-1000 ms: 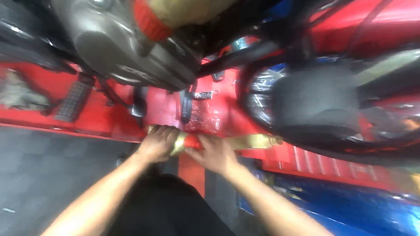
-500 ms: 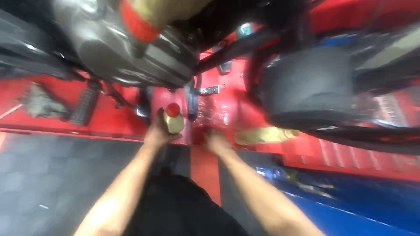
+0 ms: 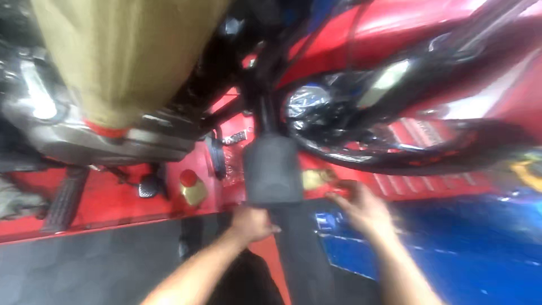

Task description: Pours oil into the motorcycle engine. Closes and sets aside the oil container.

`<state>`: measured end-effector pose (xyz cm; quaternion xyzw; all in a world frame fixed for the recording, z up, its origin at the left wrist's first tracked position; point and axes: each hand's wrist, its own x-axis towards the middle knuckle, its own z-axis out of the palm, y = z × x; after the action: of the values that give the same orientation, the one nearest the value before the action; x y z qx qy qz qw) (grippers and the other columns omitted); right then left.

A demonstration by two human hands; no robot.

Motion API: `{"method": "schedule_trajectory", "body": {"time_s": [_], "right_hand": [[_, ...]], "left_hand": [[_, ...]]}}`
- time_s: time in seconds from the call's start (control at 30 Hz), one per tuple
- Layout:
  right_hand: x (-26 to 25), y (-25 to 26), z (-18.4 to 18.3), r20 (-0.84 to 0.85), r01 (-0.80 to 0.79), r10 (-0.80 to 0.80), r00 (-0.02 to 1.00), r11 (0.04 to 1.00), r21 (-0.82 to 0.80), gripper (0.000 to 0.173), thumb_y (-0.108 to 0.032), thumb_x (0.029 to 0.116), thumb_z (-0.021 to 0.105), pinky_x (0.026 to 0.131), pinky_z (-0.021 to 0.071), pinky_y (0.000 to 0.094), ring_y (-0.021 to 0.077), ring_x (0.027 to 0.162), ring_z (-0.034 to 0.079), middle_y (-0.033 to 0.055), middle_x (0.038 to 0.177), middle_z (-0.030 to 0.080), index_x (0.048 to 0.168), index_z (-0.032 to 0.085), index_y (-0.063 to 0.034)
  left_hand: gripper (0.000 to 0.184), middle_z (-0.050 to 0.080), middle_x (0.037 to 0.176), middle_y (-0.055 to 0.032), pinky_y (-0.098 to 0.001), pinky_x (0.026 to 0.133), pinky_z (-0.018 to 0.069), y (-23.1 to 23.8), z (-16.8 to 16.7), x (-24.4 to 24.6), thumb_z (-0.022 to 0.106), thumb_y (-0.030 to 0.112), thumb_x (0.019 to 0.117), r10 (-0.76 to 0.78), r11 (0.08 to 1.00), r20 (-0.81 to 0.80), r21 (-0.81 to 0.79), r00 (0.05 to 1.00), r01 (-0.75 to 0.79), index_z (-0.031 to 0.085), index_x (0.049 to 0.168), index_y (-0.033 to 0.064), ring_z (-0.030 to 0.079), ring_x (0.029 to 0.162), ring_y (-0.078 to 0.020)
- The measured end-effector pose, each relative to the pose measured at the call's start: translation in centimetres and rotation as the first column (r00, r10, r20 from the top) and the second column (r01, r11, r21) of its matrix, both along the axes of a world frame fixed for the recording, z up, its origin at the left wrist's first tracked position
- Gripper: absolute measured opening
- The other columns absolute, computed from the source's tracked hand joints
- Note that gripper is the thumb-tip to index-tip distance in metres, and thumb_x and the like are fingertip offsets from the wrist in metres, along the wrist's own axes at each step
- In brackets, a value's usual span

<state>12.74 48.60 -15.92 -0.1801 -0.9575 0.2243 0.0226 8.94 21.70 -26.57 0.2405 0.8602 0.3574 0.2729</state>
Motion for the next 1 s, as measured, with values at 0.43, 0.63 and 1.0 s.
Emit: {"method": "schedule_trajectory", "body": {"time_s": [0.43,0.63,1.0], "right_hand": [[-10.7,10.8,0.2,0.479,-0.867,0.724,0.497,0.395,0.303,0.033,-0.013,0.091,0.075,0.102,0.0538,0.0501,0.0283,0.121,0.063,0.0072,0.126,0.069,0.124,0.071,-0.0162],[-8.2,13.9,0.0,0.398,-0.743,0.67,0.627,0.668,0.047,0.033,-0.039,0.1009,0.062,0.082,0.0604,0.0435,0.0187,0.088,0.072,0.0046,0.097,0.074,0.116,0.071,-0.0113],[-0.9,13.9,0.9,0.128,-0.759,0.748,0.651,0.636,0.14,0.057,-0.048,0.0967,0.065,0.076,0.0617,0.0464,0.0213,0.089,0.071,0.0066,0.107,0.072,0.138,0.058,-0.0089]], "left_hand": [[0.074,0.066,0.134,-0.0087,-0.0549,0.102,0.0543,18.4,-3.6,-7.3,0.083,0.045,0.0817,0.135,0.965,-0.07,0.235,0.988,-0.115,0.055,0.144,0.0179,0.066,0.121,-0.0253],[0.063,0.071,0.123,-0.0057,-0.0509,0.102,0.0525,16.9,0.5,-5.0,0.086,0.035,0.075,0.083,0.995,-0.478,0.089,0.875,-0.045,0.064,0.131,0.0173,0.067,0.116,-0.0245],[0.065,0.071,0.124,-0.0007,-0.0503,0.103,0.0514,13.7,3.9,-0.8,0.089,0.026,0.0669,-0.016,1.0,-0.73,-0.017,0.683,0.005,0.066,0.127,0.0187,0.065,0.119,-0.0226]]}}
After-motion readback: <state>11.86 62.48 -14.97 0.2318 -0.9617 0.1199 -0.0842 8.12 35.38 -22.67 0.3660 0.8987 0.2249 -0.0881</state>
